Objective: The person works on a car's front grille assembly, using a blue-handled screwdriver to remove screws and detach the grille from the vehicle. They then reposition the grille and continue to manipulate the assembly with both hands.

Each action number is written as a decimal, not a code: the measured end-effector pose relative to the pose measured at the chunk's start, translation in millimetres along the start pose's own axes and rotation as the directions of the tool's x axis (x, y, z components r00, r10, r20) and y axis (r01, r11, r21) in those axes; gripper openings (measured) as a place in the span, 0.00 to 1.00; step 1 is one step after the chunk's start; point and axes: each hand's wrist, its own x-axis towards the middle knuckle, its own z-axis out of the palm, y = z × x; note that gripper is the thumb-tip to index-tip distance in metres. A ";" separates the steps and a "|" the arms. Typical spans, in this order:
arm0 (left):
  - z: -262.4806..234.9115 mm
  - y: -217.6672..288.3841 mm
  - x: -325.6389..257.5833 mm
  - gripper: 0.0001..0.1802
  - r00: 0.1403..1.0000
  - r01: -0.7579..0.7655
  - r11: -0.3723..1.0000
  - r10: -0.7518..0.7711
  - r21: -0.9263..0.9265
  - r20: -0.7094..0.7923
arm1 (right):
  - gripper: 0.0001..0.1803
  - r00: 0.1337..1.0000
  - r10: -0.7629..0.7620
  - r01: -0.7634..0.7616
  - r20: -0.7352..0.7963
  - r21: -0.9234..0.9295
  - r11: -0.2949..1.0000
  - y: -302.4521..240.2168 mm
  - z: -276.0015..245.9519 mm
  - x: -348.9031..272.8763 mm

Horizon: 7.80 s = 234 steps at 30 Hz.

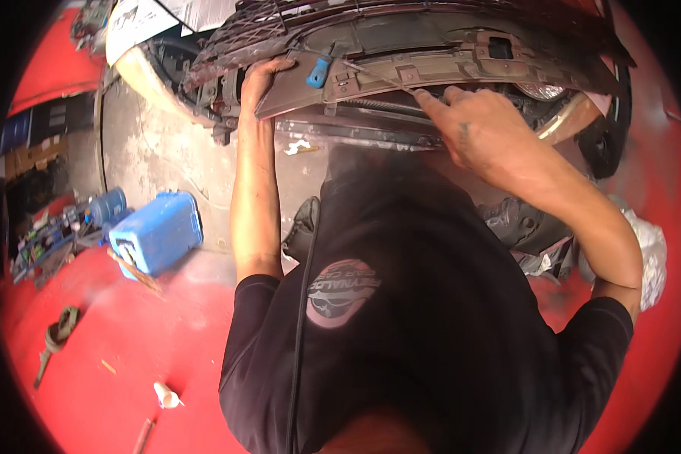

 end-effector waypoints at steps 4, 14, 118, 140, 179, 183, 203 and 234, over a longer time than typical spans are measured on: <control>5.6 -6.2 9.2 0.12 0.999 -0.039 0.999 0.039 -0.018 0.032 | 0.33 0.997 0.069 -0.072 -0.027 -0.123 0.990 -37.7 7.3 -1.8; 26.8 -23.0 -2.7 0.11 0.983 -0.181 0.979 0.181 -0.095 -0.002 | 0.10 0.956 0.236 -0.209 0.176 -0.160 0.965 -97.1 -45.1 77.5; 14.2 -0.3 2.0 0.36 0.966 -0.167 0.985 0.170 -0.030 0.195 | 0.15 0.779 0.551 -0.297 -0.299 0.598 0.744 -118.6 79.2 29.2; 9.3 -2.7 14.5 0.35 0.964 -0.219 0.960 0.185 0.173 0.190 | 0.21 0.806 0.539 -0.337 -0.245 0.559 0.758 -105.7 93.3 24.7; 9.9 2.4 26.0 0.20 0.985 0.087 0.986 -0.107 0.142 0.133 | 0.17 0.592 0.662 -0.465 -0.459 0.476 0.746 -92.9 75.6 -76.3; -1.3 0.7 41.3 0.20 0.965 0.148 0.977 -0.176 0.152 0.193 | 0.17 0.584 0.681 -0.443 -0.441 0.530 0.723 -91.7 88.7 -79.3; 44.9 29.2 -23.0 0.21 0.931 0.261 0.965 -0.262 0.040 0.255 | 0.19 0.371 0.919 0.298 -0.132 0.954 0.017 -29.2 185.2 -10.3; -28.6 -6.0 -89.6 0.29 0.924 -0.352 0.604 0.346 0.715 0.162 | 0.29 -0.002 0.966 0.385 -0.258 0.891 0.239 101.5 218.5 -9.2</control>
